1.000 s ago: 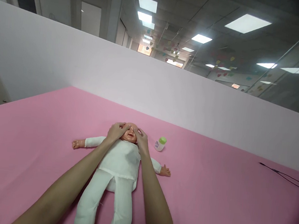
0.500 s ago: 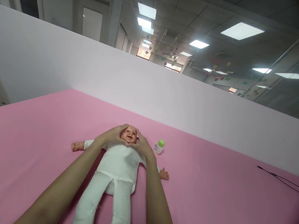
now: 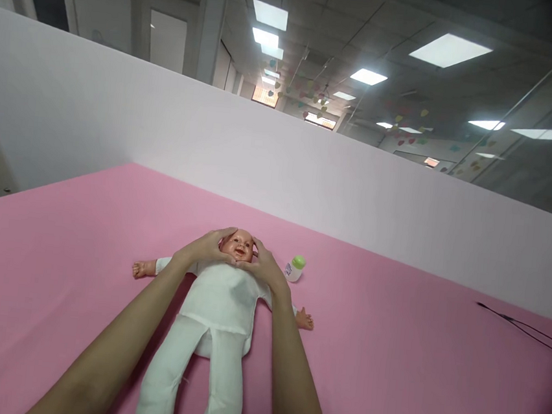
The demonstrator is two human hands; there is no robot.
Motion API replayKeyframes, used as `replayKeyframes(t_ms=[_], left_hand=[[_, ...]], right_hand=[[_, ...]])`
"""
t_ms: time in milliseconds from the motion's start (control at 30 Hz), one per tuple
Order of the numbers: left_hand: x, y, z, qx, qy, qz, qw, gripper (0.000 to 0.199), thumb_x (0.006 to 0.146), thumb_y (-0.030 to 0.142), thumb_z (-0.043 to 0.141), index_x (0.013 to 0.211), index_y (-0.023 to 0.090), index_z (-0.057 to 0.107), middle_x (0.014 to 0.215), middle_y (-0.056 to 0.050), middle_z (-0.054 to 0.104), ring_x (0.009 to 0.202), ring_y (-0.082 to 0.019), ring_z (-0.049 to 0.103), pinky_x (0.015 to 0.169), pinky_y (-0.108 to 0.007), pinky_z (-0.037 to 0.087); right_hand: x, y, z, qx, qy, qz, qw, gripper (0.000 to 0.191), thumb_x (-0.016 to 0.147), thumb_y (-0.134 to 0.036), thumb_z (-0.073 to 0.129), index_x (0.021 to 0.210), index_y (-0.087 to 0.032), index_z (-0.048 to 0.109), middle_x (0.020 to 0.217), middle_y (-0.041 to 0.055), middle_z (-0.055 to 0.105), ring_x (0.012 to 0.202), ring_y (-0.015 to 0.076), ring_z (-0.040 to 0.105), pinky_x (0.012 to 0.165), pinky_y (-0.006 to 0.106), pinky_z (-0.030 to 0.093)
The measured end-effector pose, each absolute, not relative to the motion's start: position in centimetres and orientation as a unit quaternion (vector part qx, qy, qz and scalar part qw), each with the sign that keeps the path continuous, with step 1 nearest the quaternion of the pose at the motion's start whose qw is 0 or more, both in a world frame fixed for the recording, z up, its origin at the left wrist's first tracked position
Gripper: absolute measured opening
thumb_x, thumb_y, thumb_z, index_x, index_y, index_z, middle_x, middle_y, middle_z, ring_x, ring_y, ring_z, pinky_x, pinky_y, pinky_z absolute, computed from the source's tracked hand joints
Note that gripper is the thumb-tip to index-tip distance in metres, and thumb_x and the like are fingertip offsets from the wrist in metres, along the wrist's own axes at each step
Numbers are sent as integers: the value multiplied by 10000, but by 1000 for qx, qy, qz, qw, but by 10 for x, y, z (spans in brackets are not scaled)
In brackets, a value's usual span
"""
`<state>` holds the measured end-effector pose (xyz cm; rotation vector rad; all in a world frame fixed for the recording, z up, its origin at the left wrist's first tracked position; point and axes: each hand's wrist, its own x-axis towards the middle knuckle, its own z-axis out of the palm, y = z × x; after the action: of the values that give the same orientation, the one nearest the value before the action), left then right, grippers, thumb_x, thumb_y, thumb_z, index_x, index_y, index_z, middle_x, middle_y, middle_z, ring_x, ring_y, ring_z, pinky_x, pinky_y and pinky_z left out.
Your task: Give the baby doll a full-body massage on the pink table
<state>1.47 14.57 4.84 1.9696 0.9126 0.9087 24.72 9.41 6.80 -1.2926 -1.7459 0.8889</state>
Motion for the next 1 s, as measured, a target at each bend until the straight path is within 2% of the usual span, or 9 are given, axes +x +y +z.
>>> replayKeyframes(t_ms=[100,200,267,400,567,700,767,867,1000], left_hand=[[14,146,47,773,357,362,380,979,672,485,885,1541,247,503,1583,-112,492,1456,-384,447,1170,-472,419],[11,152,42,770,348,364,391,881,754,519,828,1534,256,511,1598,-90,471,1487,-353,409,1200,-453,380],[8,156,38,769,327,370,407,799,810,557,773,1510,248,542,1595,-90,470,1494,-342,401,1217,-454,354],[7,158,37,770,313,365,420,750,870,614,688,1507,243,546,1610,-84,444,1508,-318,382,1238,-430,321],[16,146,47,768,371,354,384,977,722,564,841,1558,219,473,1608,-115,455,1472,-356,429,1182,-436,403],[22,144,46,762,388,372,362,1073,640,506,901,1562,174,463,1594,-153,466,1452,-386,447,1171,-458,411],[20,148,41,762,380,371,370,1052,652,478,898,1563,180,463,1610,-147,444,1475,-381,415,1189,-459,387],[12,157,31,763,355,363,400,990,719,468,852,1574,181,444,1641,-127,395,1520,-353,346,1236,-448,319],[4,164,24,756,320,363,440,905,819,521,758,1590,193,413,1669,-99,339,1553,-309,284,1260,-420,267]], right_hand=[[246,95,67,-511,-692,340,379,846,689,-371,898,1462,-296,561,1368,86,674,1229,344,640,1029,513,528],[254,96,65,-496,-689,364,384,801,729,-361,867,1468,-302,564,1466,69,613,1345,340,565,1124,525,456],[260,96,65,-477,-683,392,390,728,788,-399,823,1463,-289,575,1524,67,562,1407,327,514,1165,513,416],[263,94,66,-468,-673,417,393,658,858,-482,754,1457,-267,586,1564,83,517,1423,308,501,1164,477,425],[251,94,67,-507,-684,365,376,897,679,-453,912,1479,-283,542,1450,100,617,1273,339,614,1044,492,524],[245,96,63,-529,-685,331,375,872,675,-435,911,1455,-282,552,1337,98,682,1189,347,654,989,494,545],[249,98,61,-527,-690,335,367,874,714,-431,882,1494,-290,515,1434,94,625,1281,351,604,1054,507,506],[260,99,58,-520,-701,355,336,904,799,-485,813,1581,-292,404,1615,79,447,1446,339,460,1174,510,398],[269,97,60,-517,-715,359,303,834,929,-625,624,1628,-302,303,1685,48,314,1531,296,341,1252,476,273]])
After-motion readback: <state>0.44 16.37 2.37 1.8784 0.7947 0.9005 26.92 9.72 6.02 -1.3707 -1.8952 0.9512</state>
